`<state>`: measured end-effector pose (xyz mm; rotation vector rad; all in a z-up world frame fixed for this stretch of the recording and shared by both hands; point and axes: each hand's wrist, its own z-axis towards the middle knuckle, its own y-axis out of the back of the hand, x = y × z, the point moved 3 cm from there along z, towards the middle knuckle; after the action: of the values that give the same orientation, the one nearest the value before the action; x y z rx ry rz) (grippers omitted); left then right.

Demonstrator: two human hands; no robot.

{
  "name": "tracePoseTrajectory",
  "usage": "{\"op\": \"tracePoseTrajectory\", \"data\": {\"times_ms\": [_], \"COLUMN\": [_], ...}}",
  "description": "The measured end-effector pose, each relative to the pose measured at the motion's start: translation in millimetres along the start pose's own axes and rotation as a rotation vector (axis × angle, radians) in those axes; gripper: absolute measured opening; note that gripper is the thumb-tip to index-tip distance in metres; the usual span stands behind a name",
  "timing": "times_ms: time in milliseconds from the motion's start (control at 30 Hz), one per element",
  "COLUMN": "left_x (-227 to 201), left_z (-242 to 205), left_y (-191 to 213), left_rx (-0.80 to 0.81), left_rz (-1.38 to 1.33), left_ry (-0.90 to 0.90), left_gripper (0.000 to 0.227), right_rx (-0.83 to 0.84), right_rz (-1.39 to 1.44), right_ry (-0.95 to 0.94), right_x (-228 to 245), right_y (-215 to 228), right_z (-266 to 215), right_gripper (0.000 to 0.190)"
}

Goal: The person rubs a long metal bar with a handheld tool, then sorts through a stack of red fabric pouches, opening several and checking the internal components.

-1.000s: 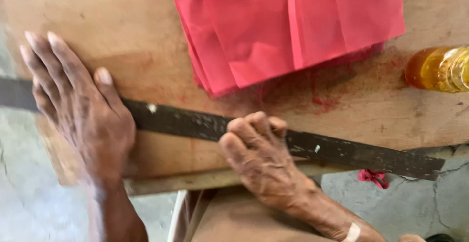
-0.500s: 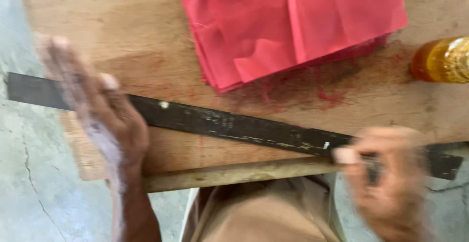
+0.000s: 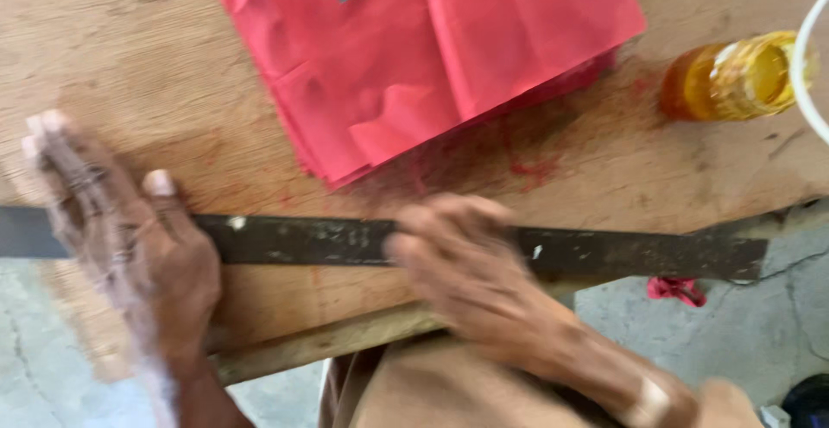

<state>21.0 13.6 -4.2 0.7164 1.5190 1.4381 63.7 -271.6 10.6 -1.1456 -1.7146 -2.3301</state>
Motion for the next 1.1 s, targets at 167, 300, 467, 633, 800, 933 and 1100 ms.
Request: {"op": "tracePoseTrajectory", "data": {"times_ms": [167,300,467,633,800,933,1100], "left_x": [-8,-11,-17,-14,-13,-39,-103], "left_z": [-11,-14,-30,-29,-24,-32,-51], "left_y": [3,13,50,58,56,48,41], "left_rx": [-0.049,-0.154,-0.030,0.136,0.140,0.330,0.305], "left_rz": [-0.011,-0.133,-0.306,-0.306,-0.295,-0.356,-0.422], "left_ry": [-0.059,-0.136,-0.276,-0.275,-0.385,-0.379,-0.582], "left_gripper": [0.055,0.039,0.047,0.067,0.062,0.047,0.049], "right_rx": [-0.036,-0.172,-0.384,-0.273,-0.319,-0.347,-0.374], "right_rz": [-0.183,-0.082,0.090,0.228,0.161,0.158,0.111], "right_ry": [-0.336,-0.549,-0.444,-0.198,-0.145,-0.206,-0.147], "right_x": [-38,-54,-34,3,20,23,28], "right_y": [42,72,60,27,33,37,41], "right_z": [-93,-119,-88,-39,-32,-35,-31], "right_gripper": [0.023,0.023,0.027,0.022,0.021,0.029,0.030]}}
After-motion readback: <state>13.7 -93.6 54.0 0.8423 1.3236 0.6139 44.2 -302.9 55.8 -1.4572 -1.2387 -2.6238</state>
